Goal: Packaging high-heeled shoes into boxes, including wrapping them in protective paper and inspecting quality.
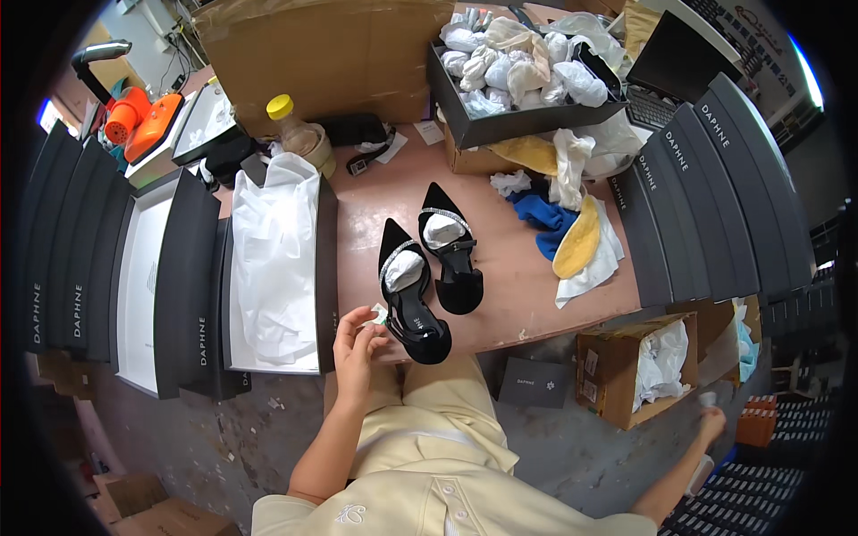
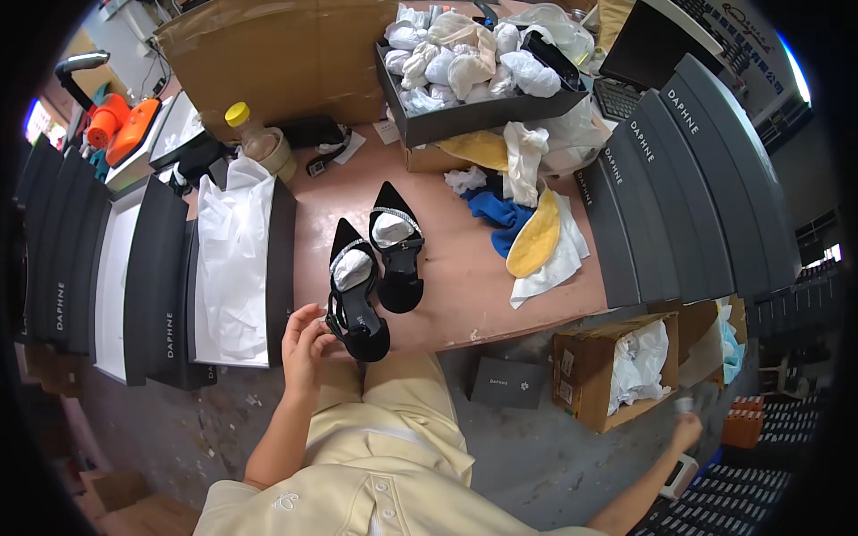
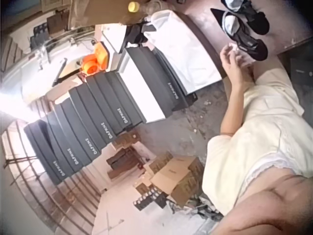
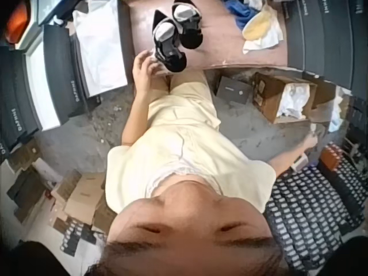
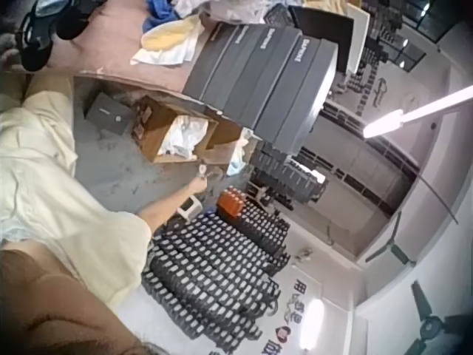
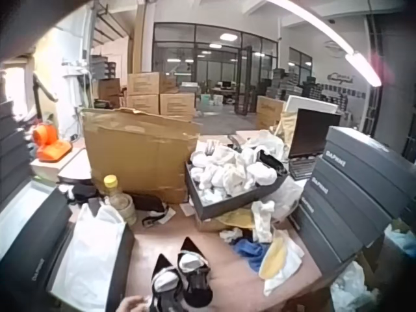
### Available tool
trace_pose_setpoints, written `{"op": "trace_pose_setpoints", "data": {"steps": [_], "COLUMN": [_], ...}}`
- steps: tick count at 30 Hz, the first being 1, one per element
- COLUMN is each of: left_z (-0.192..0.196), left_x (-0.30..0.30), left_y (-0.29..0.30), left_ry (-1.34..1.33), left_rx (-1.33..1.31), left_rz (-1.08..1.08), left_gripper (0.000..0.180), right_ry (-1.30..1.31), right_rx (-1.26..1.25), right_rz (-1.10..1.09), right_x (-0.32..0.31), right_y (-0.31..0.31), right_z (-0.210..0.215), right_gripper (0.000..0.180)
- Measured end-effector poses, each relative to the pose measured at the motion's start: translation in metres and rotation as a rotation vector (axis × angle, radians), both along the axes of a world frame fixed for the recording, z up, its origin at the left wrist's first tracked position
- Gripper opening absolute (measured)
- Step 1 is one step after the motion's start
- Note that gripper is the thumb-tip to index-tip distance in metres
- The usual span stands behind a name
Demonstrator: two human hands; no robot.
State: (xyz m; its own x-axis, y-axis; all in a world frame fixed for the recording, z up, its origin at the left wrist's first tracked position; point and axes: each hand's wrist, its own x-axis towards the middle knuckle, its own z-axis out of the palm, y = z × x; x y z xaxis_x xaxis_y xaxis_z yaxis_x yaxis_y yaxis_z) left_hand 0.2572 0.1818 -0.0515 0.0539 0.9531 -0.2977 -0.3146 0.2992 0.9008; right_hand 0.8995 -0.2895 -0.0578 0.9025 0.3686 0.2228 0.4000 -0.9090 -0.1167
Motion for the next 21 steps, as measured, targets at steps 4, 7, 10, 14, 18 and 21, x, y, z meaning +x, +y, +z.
{"op": "trace_pose_setpoints", "data": {"steps": [4,7,10,14,18,21], "left_z": [-0.001,0.009,0.000,0.004,-0.004,-0.006], "left_x": [0.008,0.014,0.016,0.023,0.020,0.027], "left_y": [-0.013,-0.016,-0.015,-0.009,-0.010,-0.015], "left_ry": [-0.180,-0.256,-0.336,-0.387,-0.396,-0.507], "left_rx": [-0.087,-0.190,-0.245,-0.246,-0.281,-0.302], "left_rz": [0.010,-0.003,-0.032,-0.064,-0.031,0.007], "left_gripper": [0.036,0.038,0.041,0.043,0.042,0.044], "right_ry": [-0.434,0.067,0.373,0.545,0.467,0.332], "right_rx": [0.004,0.170,0.302,0.356,0.492,0.500], "right_rz": [-0.482,-0.118,0.147,0.468,0.818,0.976], "right_x": [0.009,-0.027,-0.130,-0.268,-0.327,-0.350], "right_y": [-0.005,0.028,0.138,0.274,0.377,0.448], "right_z": [-0.009,-0.038,-0.042,0.025,0.061,0.058], "right_gripper": [0.021,0.020,0.019,0.019,0.019,0.023]}}
